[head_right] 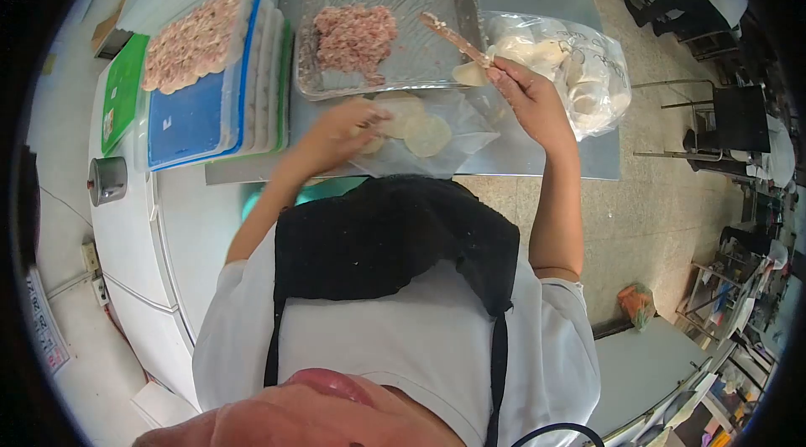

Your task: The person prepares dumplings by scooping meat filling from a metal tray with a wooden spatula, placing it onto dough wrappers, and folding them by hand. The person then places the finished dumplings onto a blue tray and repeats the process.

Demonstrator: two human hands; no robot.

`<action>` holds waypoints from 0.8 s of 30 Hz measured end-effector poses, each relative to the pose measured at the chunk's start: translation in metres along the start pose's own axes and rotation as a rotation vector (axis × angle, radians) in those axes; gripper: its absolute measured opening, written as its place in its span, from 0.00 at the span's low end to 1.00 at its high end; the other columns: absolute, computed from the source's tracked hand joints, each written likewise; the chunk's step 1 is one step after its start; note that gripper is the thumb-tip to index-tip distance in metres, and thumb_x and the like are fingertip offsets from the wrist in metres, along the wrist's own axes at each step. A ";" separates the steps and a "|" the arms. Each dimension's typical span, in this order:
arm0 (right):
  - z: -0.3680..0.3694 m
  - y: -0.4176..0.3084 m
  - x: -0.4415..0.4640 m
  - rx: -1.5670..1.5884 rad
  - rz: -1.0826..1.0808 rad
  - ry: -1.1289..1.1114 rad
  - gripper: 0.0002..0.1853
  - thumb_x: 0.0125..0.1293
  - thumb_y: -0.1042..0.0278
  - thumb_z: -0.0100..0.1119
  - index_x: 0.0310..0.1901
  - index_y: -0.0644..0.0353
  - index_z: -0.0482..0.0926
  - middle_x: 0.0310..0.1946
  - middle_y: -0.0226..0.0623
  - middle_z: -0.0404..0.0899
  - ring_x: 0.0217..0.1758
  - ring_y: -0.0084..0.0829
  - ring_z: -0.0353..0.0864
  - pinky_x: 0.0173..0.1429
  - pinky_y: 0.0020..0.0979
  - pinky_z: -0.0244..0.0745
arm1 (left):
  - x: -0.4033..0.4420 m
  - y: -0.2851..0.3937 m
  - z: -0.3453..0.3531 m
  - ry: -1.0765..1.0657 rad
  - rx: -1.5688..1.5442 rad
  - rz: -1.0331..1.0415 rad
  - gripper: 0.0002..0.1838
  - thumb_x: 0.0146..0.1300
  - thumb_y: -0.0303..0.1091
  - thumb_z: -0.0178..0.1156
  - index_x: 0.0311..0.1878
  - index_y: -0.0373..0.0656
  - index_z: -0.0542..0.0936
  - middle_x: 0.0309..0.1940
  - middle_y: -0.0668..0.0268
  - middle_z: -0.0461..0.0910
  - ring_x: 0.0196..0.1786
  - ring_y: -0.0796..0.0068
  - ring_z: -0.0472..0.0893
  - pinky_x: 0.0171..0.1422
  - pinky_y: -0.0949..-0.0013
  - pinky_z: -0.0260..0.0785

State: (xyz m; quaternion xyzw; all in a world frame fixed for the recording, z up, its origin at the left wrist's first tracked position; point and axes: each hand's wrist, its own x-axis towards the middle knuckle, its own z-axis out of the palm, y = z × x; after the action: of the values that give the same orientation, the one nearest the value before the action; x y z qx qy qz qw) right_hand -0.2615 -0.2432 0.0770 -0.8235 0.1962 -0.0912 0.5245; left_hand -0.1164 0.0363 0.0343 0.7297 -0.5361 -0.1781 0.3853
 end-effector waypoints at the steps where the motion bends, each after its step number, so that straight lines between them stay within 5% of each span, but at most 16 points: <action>1: -0.007 0.006 0.002 0.007 -0.028 -0.028 0.19 0.70 0.61 0.57 0.54 0.68 0.77 0.39 0.32 0.81 0.42 0.20 0.74 0.49 0.24 0.70 | 0.008 -0.020 0.037 0.006 -0.029 0.021 0.15 0.57 0.30 0.63 0.49 0.43 0.79 0.44 0.61 0.80 0.50 0.58 0.78 0.56 0.60 0.69; 3: -0.019 0.026 0.009 -0.024 -0.052 -0.070 0.20 0.70 0.60 0.57 0.54 0.68 0.77 0.40 0.35 0.82 0.43 0.22 0.76 0.50 0.25 0.71 | 0.020 -0.039 0.088 0.016 -0.056 0.031 0.16 0.56 0.31 0.64 0.49 0.43 0.80 0.42 0.60 0.79 0.50 0.56 0.77 0.56 0.59 0.69; 5: -0.028 0.038 0.017 -0.049 -0.082 -0.121 0.20 0.69 0.59 0.57 0.55 0.67 0.77 0.40 0.38 0.83 0.44 0.24 0.78 0.50 0.27 0.71 | 0.024 -0.038 0.112 0.073 0.245 0.094 0.14 0.56 0.31 0.64 0.47 0.42 0.80 0.43 0.59 0.79 0.52 0.56 0.76 0.56 0.58 0.69; 8: -0.035 0.044 0.029 -0.123 -0.027 -0.213 0.19 0.70 0.61 0.57 0.55 0.67 0.77 0.42 0.33 0.82 0.46 0.22 0.76 0.53 0.26 0.70 | 0.027 -0.041 0.113 -0.023 0.172 -0.025 0.12 0.56 0.33 0.64 0.44 0.42 0.81 0.44 0.58 0.79 0.52 0.56 0.75 0.56 0.59 0.68; 9: -0.034 0.044 0.034 -0.153 -0.107 -0.272 0.20 0.69 0.59 0.57 0.54 0.66 0.77 0.41 0.40 0.82 0.44 0.29 0.79 0.51 0.28 0.71 | 0.024 -0.043 0.112 -0.016 0.177 -0.041 0.12 0.56 0.33 0.64 0.44 0.42 0.81 0.44 0.58 0.79 0.52 0.56 0.75 0.56 0.59 0.68; 11: -0.028 0.039 0.044 -0.179 -0.198 -0.342 0.21 0.68 0.56 0.56 0.54 0.65 0.78 0.40 0.46 0.83 0.42 0.36 0.82 0.50 0.30 0.73 | 0.013 -0.051 0.104 0.130 -0.026 -0.037 0.10 0.59 0.34 0.62 0.42 0.42 0.82 0.44 0.59 0.79 0.50 0.61 0.77 0.55 0.61 0.69; 13: -0.008 0.024 0.051 -0.133 -0.301 -0.532 0.19 0.68 0.57 0.56 0.52 0.63 0.79 0.39 0.47 0.82 0.41 0.38 0.82 0.48 0.32 0.73 | -0.003 -0.038 0.087 0.351 -0.276 -0.280 0.11 0.65 0.38 0.59 0.38 0.40 0.81 0.38 0.62 0.78 0.39 0.68 0.78 0.44 0.65 0.71; 15: 0.028 0.017 0.056 0.040 -0.389 -0.648 0.18 0.69 0.56 0.55 0.51 0.62 0.79 0.39 0.47 0.82 0.40 0.39 0.82 0.46 0.34 0.74 | -0.035 -0.063 0.070 0.432 -0.198 -0.705 0.14 0.70 0.42 0.53 0.40 0.41 0.81 0.39 0.63 0.79 0.40 0.74 0.78 0.43 0.69 0.71; 17: 0.074 0.032 0.061 0.155 -0.449 -0.711 0.20 0.69 0.54 0.52 0.50 0.63 0.79 0.39 0.50 0.82 0.40 0.44 0.82 0.47 0.37 0.74 | -0.050 -0.072 0.060 0.881 -0.679 -0.655 0.17 0.71 0.46 0.51 0.46 0.41 0.79 0.41 0.64 0.80 0.41 0.75 0.79 0.46 0.72 0.72; 18: 0.086 0.035 0.061 0.158 -0.452 -0.715 0.20 0.69 0.54 0.52 0.50 0.63 0.79 0.39 0.50 0.82 0.40 0.44 0.82 0.47 0.37 0.74 | -0.048 -0.062 0.054 0.885 -0.676 -0.656 0.17 0.71 0.46 0.51 0.46 0.41 0.79 0.41 0.64 0.80 0.41 0.75 0.79 0.46 0.72 0.72; 20: 0.100 0.036 0.063 -0.339 -0.387 -0.814 0.21 0.70 0.51 0.49 0.46 0.63 0.78 0.39 0.53 0.81 0.42 0.50 0.80 0.49 0.43 0.73 | -0.040 -0.036 0.037 1.221 -0.910 -0.730 0.18 0.71 0.46 0.51 0.50 0.39 0.77 0.41 0.64 0.79 0.42 0.77 0.78 0.47 0.72 0.72; 21: 0.094 0.025 0.068 -0.362 -0.401 -0.901 0.21 0.69 0.50 0.50 0.52 0.59 0.77 0.41 0.54 0.81 0.44 0.54 0.79 0.50 0.43 0.74 | -0.060 -0.058 0.044 1.114 -0.798 -0.652 0.21 0.73 0.45 0.49 0.57 0.36 0.73 0.50 0.62 0.78 0.53 0.69 0.78 0.56 0.65 0.71; 24: 0.076 0.007 0.087 -0.318 -0.387 -0.770 0.21 0.70 0.48 0.48 0.47 0.59 0.78 0.37 0.51 0.81 0.42 0.53 0.79 0.46 0.44 0.74 | -0.068 -0.067 0.047 0.892 -0.362 -0.699 0.20 0.72 0.42 0.51 0.57 0.35 0.73 0.52 0.61 0.77 0.55 0.72 0.76 0.59 0.66 0.70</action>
State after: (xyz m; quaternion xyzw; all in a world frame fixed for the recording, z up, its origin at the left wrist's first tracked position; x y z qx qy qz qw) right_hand -0.1571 -0.2191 0.0334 -0.8892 -0.1590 0.1565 0.3995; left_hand -0.1290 0.0897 -0.0563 0.7900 -0.0116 -0.0591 0.6102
